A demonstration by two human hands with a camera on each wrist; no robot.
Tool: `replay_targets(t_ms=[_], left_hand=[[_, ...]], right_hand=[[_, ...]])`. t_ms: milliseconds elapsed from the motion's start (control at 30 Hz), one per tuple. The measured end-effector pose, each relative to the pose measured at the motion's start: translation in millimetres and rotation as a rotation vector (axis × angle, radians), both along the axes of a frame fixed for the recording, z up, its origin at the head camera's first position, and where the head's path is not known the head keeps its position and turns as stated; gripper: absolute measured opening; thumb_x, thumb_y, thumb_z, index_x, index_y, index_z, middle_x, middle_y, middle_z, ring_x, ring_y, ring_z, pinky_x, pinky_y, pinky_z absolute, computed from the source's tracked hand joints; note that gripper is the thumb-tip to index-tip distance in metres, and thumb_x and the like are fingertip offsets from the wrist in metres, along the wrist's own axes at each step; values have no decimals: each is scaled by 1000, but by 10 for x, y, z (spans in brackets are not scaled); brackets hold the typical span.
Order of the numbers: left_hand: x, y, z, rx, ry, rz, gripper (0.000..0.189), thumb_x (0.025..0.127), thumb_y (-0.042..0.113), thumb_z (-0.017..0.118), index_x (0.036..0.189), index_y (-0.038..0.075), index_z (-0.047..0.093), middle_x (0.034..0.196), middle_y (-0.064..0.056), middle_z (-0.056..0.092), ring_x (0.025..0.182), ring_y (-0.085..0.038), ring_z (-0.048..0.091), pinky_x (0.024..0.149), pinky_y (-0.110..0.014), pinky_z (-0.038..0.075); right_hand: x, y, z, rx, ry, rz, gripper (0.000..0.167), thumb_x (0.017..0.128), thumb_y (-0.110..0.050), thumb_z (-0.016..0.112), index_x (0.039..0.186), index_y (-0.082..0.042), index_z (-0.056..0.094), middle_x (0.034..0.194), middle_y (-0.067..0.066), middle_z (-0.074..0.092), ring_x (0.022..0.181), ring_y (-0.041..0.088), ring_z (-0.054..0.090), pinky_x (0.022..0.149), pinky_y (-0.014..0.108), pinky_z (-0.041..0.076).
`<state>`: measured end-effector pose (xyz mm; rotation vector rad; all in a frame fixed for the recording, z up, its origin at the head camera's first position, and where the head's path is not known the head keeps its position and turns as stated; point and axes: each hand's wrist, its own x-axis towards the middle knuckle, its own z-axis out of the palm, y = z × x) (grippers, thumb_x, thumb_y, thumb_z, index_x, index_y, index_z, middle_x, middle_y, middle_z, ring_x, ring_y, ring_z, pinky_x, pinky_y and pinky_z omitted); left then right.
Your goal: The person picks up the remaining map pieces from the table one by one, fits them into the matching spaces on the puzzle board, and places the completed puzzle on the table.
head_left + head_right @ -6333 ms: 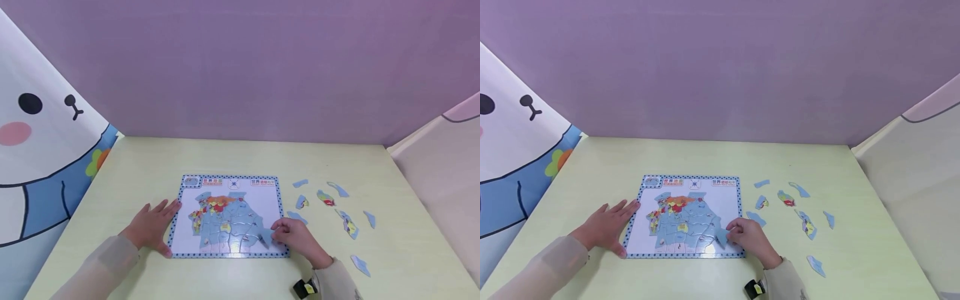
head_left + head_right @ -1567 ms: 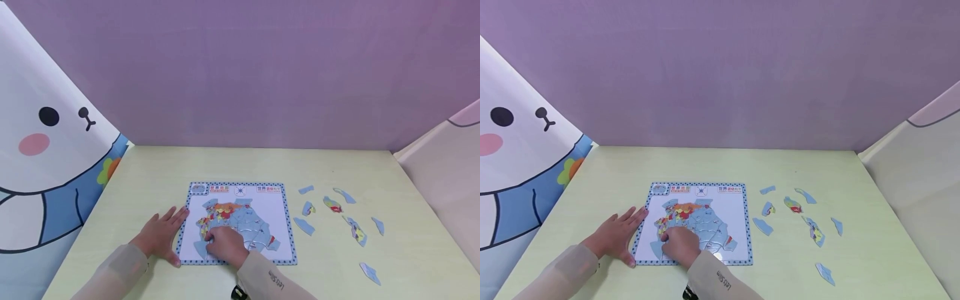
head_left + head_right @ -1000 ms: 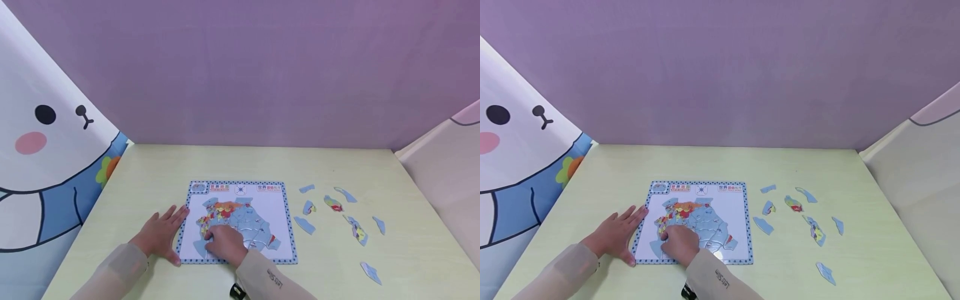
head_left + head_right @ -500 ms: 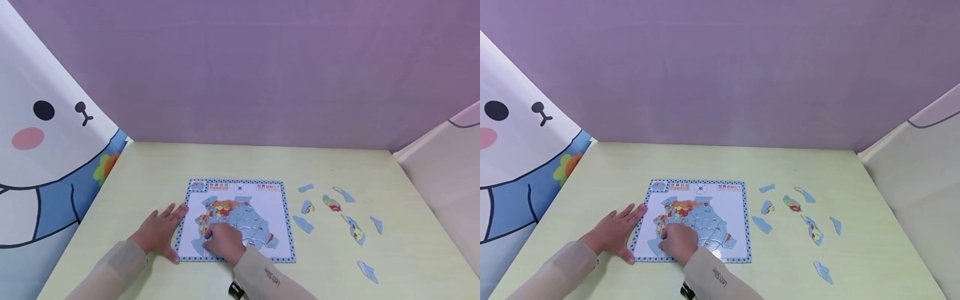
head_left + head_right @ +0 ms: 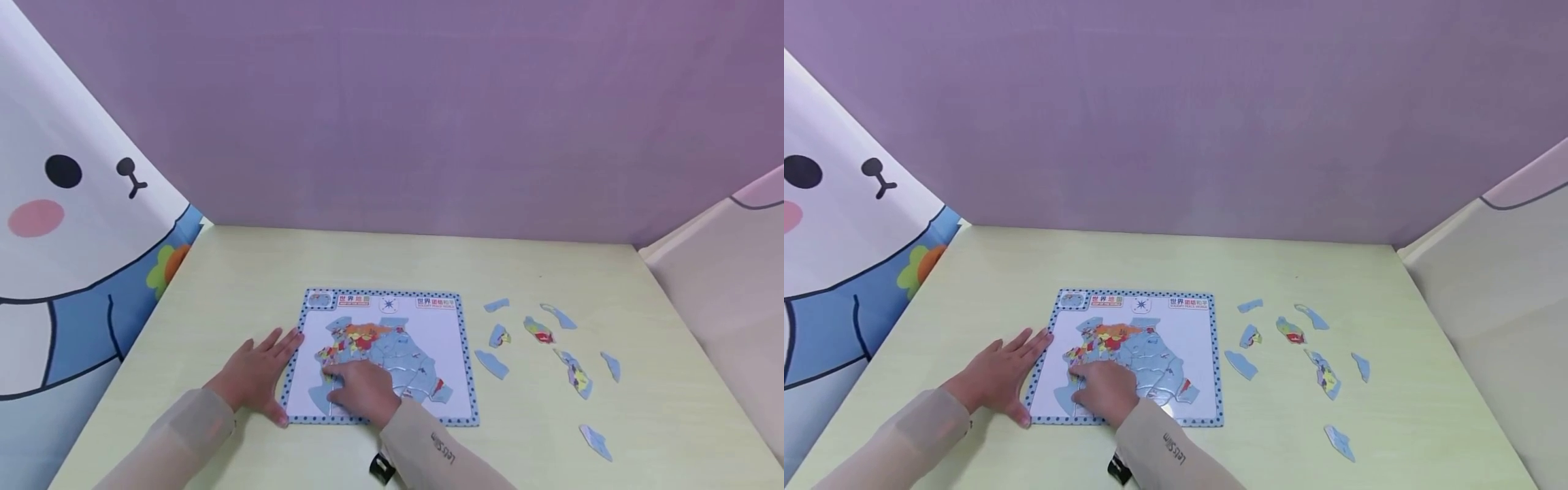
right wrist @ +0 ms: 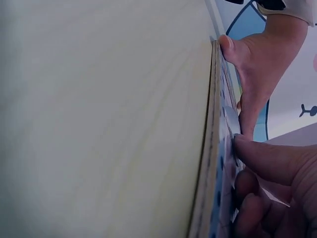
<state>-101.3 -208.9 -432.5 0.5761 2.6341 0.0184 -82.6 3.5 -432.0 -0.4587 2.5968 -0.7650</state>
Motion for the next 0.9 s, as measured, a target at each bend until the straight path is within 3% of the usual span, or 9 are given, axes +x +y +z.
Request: replay_targets(t_ms=[233,467,600,733,900], left_hand=[[-13,41,6,0,10,-15,134,49,74,77,151,5,25,156,-13,24,142,-41,17,101,-71,24],[23,7,19,-4,-10,11,134,48,72,79,151,4,25,156,-15,24,142,-42,16,101,-72,22],[21,-3,15,-19,-3,6,135,48,74,77,151,4,25,156,-14,24,142,-42,16,100,-72,23],[7,21,28,-28,-3,6,134,49,73,78,151,4,25,156,-14,24,142,-42,17,101,-71,24],[-9,32,33,-31,-13,12,134,49,71,80,151,4,24,156,-14,23,142,-42,17,100,-71,24]], right_hand=[[-9,39,-5,-1,-13,21,40,84,-28,74,123,-24,66,123,-3,65,101,15,62,69,27,43],[-25,-18,7,32,-20,64,45,83,-31,75,126,-26,63,125,-5,64,100,15,63,68,27,45],[-19,-18,-4,24,-1,95,37,84,-29,75,120,-29,68,119,-7,66,100,12,63,63,24,42],[-22,-6,-15,22,19,136,27,85,-25,73,112,-30,73,111,-12,69,102,10,63,70,25,45],[-26,7,-2,30,34,177,30,80,-28,78,110,-30,74,108,-15,69,102,8,62,79,31,47]])
